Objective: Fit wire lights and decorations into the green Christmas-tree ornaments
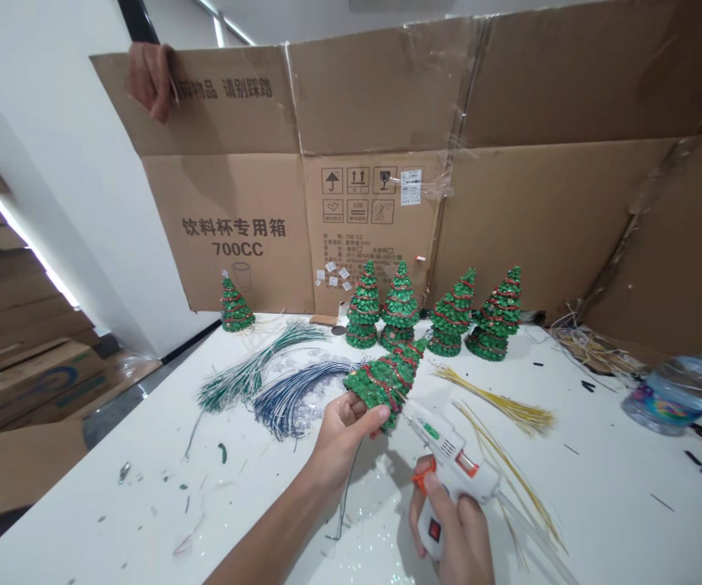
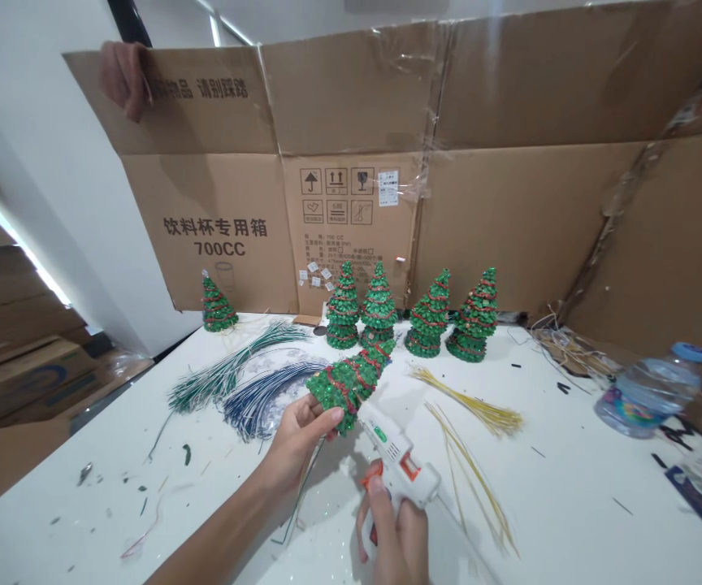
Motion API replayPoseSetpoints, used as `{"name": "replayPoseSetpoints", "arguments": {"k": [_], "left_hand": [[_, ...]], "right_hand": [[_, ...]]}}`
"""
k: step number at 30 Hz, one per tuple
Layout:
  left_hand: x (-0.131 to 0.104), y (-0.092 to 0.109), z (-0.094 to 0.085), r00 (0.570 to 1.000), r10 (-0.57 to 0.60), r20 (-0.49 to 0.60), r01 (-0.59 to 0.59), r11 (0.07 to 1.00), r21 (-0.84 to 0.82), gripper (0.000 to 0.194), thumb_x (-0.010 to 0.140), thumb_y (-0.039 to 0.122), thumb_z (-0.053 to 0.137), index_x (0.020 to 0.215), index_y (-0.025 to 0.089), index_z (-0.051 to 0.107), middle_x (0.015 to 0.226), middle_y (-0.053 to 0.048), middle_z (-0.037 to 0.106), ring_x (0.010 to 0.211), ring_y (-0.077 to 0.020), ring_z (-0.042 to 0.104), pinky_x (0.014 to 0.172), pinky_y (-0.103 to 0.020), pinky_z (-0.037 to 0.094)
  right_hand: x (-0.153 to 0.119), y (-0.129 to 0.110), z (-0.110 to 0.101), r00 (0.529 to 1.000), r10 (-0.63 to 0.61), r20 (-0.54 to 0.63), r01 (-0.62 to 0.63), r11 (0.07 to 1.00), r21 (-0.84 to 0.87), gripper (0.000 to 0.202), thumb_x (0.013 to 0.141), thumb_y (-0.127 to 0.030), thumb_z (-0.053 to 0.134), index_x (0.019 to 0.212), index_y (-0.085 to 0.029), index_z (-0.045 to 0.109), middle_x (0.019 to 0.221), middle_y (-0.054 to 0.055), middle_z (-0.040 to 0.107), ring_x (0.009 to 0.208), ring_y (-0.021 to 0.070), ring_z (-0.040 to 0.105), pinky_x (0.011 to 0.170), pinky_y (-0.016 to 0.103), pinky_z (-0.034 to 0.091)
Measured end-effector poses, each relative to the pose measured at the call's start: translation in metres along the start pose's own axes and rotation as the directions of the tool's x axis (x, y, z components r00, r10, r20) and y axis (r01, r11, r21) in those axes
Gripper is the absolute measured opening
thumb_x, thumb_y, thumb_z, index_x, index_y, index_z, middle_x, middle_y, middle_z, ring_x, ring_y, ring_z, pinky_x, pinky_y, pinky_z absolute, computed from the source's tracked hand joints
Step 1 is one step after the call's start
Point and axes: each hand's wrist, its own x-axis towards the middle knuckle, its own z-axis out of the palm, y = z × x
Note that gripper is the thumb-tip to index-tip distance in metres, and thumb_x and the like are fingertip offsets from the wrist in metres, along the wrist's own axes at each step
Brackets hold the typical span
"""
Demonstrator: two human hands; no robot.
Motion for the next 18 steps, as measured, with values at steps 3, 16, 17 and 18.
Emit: {"name": "replayPoseSetpoints", "arguments": {"k": [3, 16, 17, 18], "left_hand": [[-0.0006, -0.0005, -0.0004, 1.0, -0.005, -0.006, 0.005, 1.0, -0.002, 0.042, 0.075, 0.043, 0.094, 0.096, 0.013, 0.074, 0.085, -0.006, 0.069, 0.071, -0.0131, 0.054, 0.062, -0.024, 0.042], [-0.0005, -0.0007, -0.0016, 1.0, -0.008, 0.001, 0.008, 1.0, -0.003, 0.042, 0.076, 0.043, 0.094, 0.097, 0.013, 0.073, 0.085, -0.004, 0.069, 0.071, -0.0123, 0.054, 0.062, -0.023, 0.041], [-0.0007, -0.0002, -0.0013, 1.0, -0.009, 0.001, 0.009, 1.0, 0.0, 0.043, 0.076, 0.044, 0.094, 0.097, 0.013, 0.073, 0.085, -0.004, 0.069, 0.072, -0.0123, 0.054, 0.062, -0.023, 0.041], [-0.0008, 0.0002, -0.0009, 1.0, -0.009, 0.001, 0.009, 1.0, 0.002, 0.043, 0.076, 0.044, 0.094, 0.097, 0.013, 0.073, 0.086, -0.004, 0.069, 0.072, -0.0123, 0.054, 0.062, -0.023, 0.041]], "right_hand": [[-0.0003, -0.0005, 0.0006, 1.0, 0.001, -0.024, -0.001, 1.0, -0.017, 0.057, 0.088, -0.073, 0.068, 0.094, -0.017, 0.068, 0.04, -0.008, 0.045, 0.038, 0.0112, 0.039, 0.046, 0.025, 0.031], [-0.0014, -0.0033, 0.0018, 1.0, -0.017, -0.018, 0.017, 0.999, -0.039, 0.056, 0.088, -0.074, 0.066, 0.09, -0.018, 0.064, 0.042, -0.007, 0.046, 0.039, 0.0111, 0.04, 0.045, 0.024, 0.031], [-0.0014, -0.0032, 0.0018, 1.0, -0.019, -0.025, 0.018, 0.999, -0.044, 0.056, 0.088, -0.074, 0.067, 0.09, -0.018, 0.064, 0.042, -0.007, 0.046, 0.039, 0.0111, 0.04, 0.045, 0.024, 0.032], [-0.0014, -0.0031, 0.0019, 0.999, -0.022, -0.032, 0.02, 0.999, -0.048, 0.056, 0.088, -0.074, 0.067, 0.089, -0.018, 0.065, 0.041, -0.007, 0.046, 0.039, 0.0113, 0.04, 0.046, 0.024, 0.033]]}}
